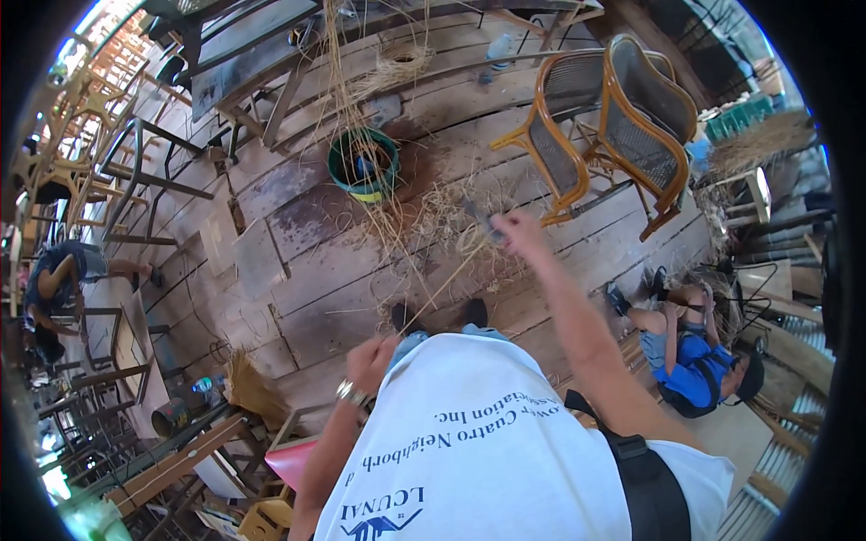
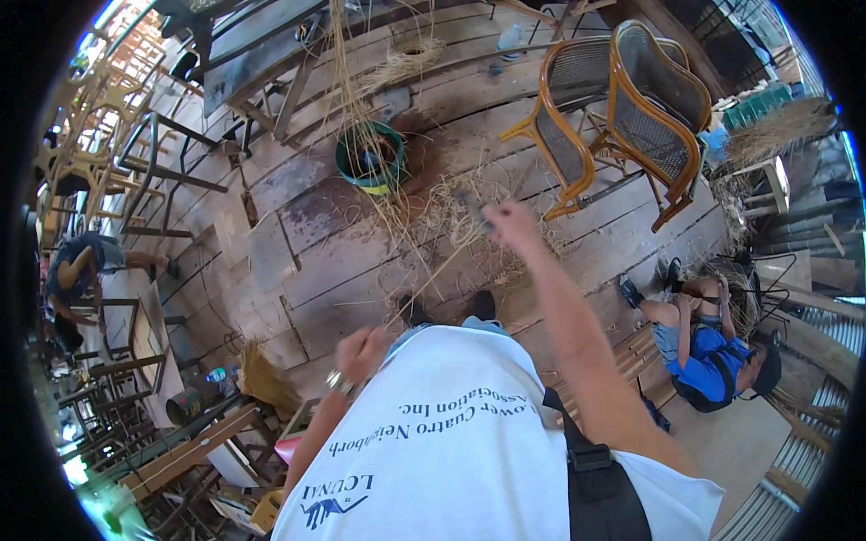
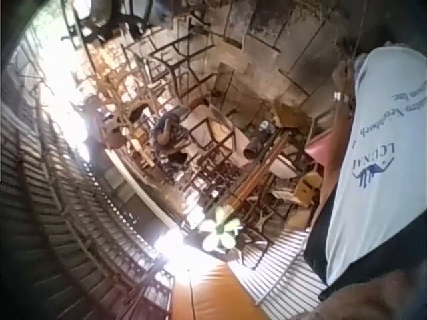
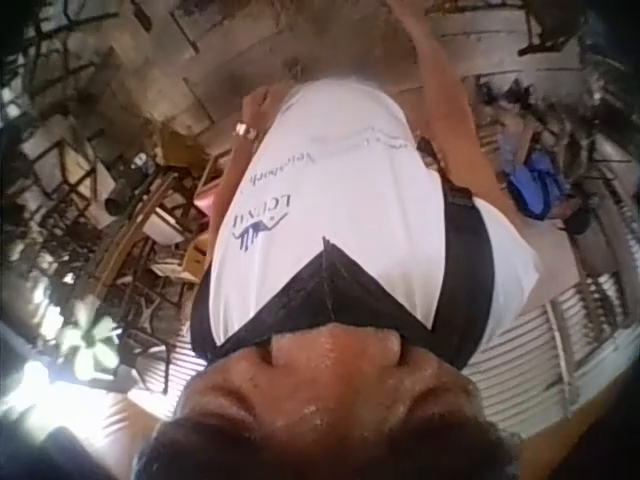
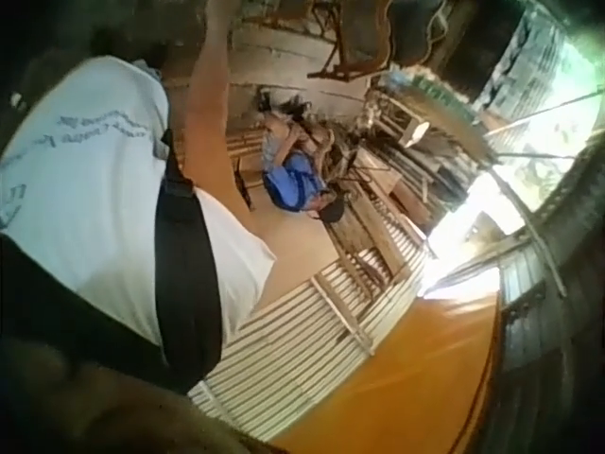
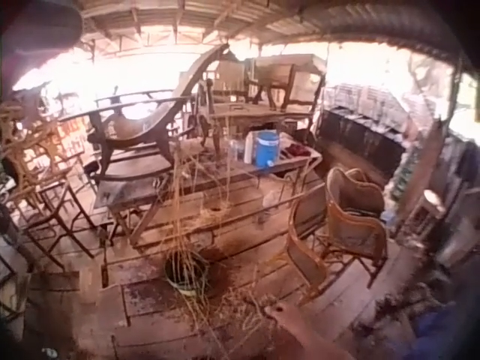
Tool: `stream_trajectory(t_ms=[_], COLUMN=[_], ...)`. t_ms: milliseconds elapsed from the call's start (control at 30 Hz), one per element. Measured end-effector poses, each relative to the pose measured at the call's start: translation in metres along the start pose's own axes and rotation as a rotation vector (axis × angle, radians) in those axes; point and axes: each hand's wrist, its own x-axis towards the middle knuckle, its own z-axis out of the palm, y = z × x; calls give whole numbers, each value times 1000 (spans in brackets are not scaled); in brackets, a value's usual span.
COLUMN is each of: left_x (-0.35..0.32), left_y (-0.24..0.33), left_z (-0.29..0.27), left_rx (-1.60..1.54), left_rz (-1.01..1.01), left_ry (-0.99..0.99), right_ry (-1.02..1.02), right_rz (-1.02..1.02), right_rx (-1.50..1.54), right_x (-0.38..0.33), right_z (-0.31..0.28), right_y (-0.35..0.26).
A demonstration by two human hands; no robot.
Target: Trimming and preparing bundles of natural plant fibers using scissors for furniture manufacturing.
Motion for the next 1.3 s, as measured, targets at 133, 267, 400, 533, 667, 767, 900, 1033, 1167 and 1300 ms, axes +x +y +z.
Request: stream_trajectory(t_ms=[133,267,400,533,667,767,900,1033,1167,1300], left_x=[-109,-119,-11,71,93,88,36,-21,-9,41], left_y=[-143,-188,-140,-12,28,21,56,-1,-48,-25], left_z=[-66,-44,7,44,68,77,18,-15,-10,2], left_rx=[420,461,72,-568,-656,-192,-106,-38,-45,60], left_rz=[-195,-409,-311,-181,-418,-1,116,83,-81,109], left_ry=[-83,-143,-42,-309,-388,-97,-66,-146,-92,-1], right_ry=[191,2,-197,-259,-231,-254,-2,-55,-109,-218], right_rz=[33,-54,-118,-164,-146,-180,10,15,-73,-229], right_rx=[-19,-221,-177,-160,-116,-100,122,137,43,-145], right_x=[29,-2,-49,-73,-79,-75,-34,-31,-31,-58], right_z=[-94,-37,44,95,106,100,35,-24,15,71], right_y=[-6,-12,-11,-4,1,3,8,-25,-17,-25])
